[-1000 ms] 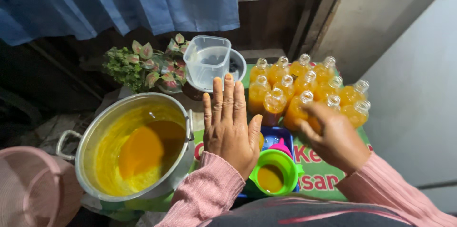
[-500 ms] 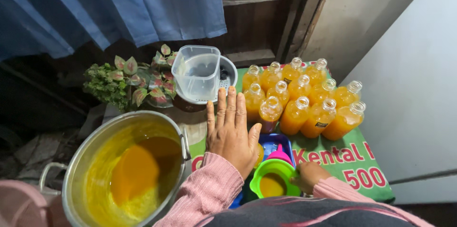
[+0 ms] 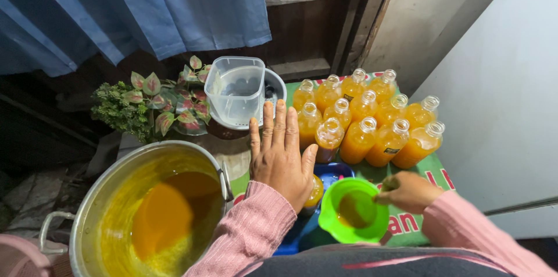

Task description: The person pours an orange-colored liquid from a large metal pot into multiple small plastic bottles using a green plastic funnel. The person repeatedly scoops liquid from the pot and fills the bottles one by one, placing filled bottles on a blue tray.

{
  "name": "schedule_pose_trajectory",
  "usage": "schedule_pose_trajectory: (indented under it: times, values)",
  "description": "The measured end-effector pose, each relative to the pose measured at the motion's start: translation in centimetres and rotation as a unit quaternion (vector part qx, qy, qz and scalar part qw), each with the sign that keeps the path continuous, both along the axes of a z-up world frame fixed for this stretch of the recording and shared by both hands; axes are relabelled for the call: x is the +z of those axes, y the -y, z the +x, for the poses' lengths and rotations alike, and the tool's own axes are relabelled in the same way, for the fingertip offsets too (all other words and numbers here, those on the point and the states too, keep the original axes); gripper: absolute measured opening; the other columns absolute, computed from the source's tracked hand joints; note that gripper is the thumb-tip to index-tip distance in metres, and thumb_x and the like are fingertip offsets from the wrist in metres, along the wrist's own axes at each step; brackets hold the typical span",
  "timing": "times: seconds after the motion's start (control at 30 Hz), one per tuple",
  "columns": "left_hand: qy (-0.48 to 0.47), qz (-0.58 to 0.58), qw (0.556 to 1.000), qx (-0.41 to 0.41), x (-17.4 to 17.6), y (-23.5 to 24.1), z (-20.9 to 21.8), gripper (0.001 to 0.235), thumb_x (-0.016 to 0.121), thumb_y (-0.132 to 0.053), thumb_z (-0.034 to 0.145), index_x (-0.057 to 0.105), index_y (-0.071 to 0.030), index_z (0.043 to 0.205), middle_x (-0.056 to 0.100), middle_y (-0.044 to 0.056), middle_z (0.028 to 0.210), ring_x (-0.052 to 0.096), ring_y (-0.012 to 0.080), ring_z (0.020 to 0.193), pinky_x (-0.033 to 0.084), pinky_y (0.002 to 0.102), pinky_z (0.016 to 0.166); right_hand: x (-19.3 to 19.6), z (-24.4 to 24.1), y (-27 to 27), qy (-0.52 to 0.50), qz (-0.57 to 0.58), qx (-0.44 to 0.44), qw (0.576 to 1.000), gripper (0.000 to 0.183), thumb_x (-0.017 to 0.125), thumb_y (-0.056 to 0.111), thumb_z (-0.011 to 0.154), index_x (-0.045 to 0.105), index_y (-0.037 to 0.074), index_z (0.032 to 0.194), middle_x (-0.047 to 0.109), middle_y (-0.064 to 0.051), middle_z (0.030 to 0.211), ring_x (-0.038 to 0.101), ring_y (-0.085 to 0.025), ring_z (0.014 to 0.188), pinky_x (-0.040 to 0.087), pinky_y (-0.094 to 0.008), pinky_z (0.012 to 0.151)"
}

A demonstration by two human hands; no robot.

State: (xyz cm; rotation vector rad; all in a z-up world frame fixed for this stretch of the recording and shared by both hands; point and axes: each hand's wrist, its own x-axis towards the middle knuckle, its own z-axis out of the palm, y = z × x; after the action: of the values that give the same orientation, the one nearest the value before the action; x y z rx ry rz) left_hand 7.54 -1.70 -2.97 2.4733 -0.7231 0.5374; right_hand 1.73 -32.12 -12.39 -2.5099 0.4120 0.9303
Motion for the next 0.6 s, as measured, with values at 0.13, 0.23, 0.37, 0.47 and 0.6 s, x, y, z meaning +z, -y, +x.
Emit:
schedule_pose_trajectory:
  times: [0.13, 0.23, 0.37, 0.47, 0.6]
  values:
    - [0.004, -0.003, 1.000, -0.001, 0.0, 0.1, -0.2, 0.074, 0.054, -0.036, 0.097, 0.033, 0.008, 0.152, 0.026, 0.026, 0.163, 0.013, 0.0403, 0.155, 0.004, 0.055, 0.124, 5.3, 1.0, 2.4, 0.011, -0.017, -0.079, 0.997, 0.052, 0.072, 0.056, 0.087, 0.082, 0.012, 0.114, 0.078, -0.010, 0.108, 0.074, -0.023, 0.098, 0.059, -0.038, 0.093]
    - [0.002, -0.004, 1.000, 0.000, 0.1, 0.5, -0.2, 0.073, 0.054, -0.036, 0.098, 0.033, 0.009, 0.152, 0.026, 0.026, 0.163, 0.013, 0.0404, 0.155, 0.004, 0.055, 0.124, 9.0, 1.7, 4.3, 0.052, -0.005, -0.133, 0.990, 0.055, 0.070, 0.058, 0.087, 0.081, 0.013, 0.116, 0.079, -0.008, 0.106, 0.074, -0.019, 0.096, 0.057, -0.035, 0.091]
    - [0.006, -0.007, 1.000, -0.003, 0.3, 1.0, -0.3, 0.072, 0.053, -0.035, 0.099, 0.033, 0.009, 0.152, 0.025, 0.027, 0.164, 0.013, 0.0405, 0.155, 0.004, 0.055, 0.125, 12.6, 2.9, 6.5, 0.104, 0.011, -0.171, 0.980, 0.056, 0.067, 0.058, 0.090, 0.076, 0.009, 0.116, 0.079, -0.010, 0.102, 0.070, -0.021, 0.088, 0.057, -0.036, 0.085]
    - [0.006, -0.013, 1.000, -0.002, 0.4, 1.4, -0.4, 0.072, 0.054, -0.035, 0.098, 0.033, 0.010, 0.152, 0.025, 0.027, 0.163, 0.013, 0.0409, 0.154, 0.004, 0.055, 0.124, 14.1, 4.4, 7.6, 0.136, 0.015, -0.189, 0.972, 0.058, 0.064, 0.058, 0.093, 0.078, 0.007, 0.116, 0.080, -0.016, 0.101, 0.068, -0.023, 0.087, 0.056, -0.038, 0.085]
    - [-0.003, -0.027, 1.000, -0.004, 0.8, 1.8, -0.7, 0.073, 0.055, -0.034, 0.097, 0.033, 0.009, 0.151, 0.026, 0.026, 0.163, 0.013, 0.0400, 0.155, 0.004, 0.054, 0.124, 15.9, 7.0, 8.4, 0.174, 0.037, -0.196, 0.964, 0.058, 0.064, 0.059, 0.091, 0.076, 0.010, 0.119, 0.079, -0.011, 0.105, 0.064, -0.023, 0.090, 0.054, -0.039, 0.083]
